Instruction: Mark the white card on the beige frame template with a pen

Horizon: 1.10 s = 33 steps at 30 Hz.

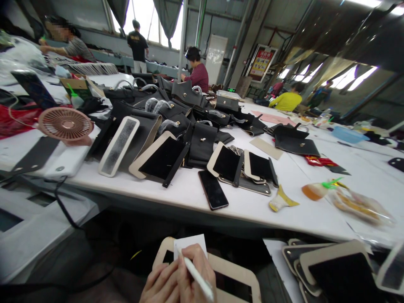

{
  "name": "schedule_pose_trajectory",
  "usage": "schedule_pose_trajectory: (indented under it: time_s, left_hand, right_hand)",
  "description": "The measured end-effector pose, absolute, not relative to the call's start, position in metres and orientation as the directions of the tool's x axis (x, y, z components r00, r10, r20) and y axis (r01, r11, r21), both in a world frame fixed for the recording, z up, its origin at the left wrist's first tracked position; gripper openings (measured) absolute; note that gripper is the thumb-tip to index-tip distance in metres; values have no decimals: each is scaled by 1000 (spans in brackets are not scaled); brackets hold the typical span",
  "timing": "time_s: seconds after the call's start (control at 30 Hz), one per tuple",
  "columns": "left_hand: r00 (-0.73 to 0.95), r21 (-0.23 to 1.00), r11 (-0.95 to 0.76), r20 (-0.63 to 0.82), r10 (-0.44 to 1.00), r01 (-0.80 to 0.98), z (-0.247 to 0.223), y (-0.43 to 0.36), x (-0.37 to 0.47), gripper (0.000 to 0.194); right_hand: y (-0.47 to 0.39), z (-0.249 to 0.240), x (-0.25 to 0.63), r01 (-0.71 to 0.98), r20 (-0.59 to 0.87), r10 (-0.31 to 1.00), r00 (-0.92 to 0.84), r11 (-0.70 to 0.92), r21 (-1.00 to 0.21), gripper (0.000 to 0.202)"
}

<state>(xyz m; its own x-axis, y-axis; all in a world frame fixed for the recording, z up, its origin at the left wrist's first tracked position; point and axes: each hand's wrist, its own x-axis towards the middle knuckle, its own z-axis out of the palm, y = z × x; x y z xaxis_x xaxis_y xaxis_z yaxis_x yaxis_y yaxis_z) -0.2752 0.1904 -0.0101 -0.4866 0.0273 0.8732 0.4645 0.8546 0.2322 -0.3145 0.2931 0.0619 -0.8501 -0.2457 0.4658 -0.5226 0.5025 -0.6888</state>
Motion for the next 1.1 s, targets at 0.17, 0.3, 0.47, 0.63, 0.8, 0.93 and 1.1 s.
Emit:
schedule_pose_trajectory:
  time_s: [0.17, 0.3, 0.47, 0.63, 0.8, 0.93, 1.1]
  left_hand:
    - [-509, 188, 851, 854, 104, 490, -10, 187, -275, 32]
    - [-469, 256, 850, 883, -12, 460, -16, 193, -276, 35]
    - [-474, 276, 847, 880, -33, 454, -24, 199, -276, 32]
    - [-465, 271, 850, 885, -35, 452, -25, 198, -277, 31]
    - [-459, 293, 835, 887, -54, 466, -20, 198, -277, 32]
    - [-462, 299, 833, 885, -59, 466, -19, 198, -277, 32]
    - [-452, 275, 841, 891, -42, 465, -24, 197, -277, 31]
  right_hand:
    - [293, 59, -314, -521, 458, -253, -852, 496, -695, 24]
    - [294, 60, -315, -523, 452, -266, -851, 493, -695, 23]
    - [293, 62, -315, -531, 476, -246, -844, 501, -683, 23]
    - [293, 60, -315, -539, 493, -235, -838, 497, -680, 20]
    - [294, 53, -314, -522, 446, -273, -853, 464, -716, 13]
    - [294, 50, -313, -507, 428, -273, -862, 447, -737, 12]
    - [292, 49, -313, -511, 442, -258, -859, 462, -724, 15]
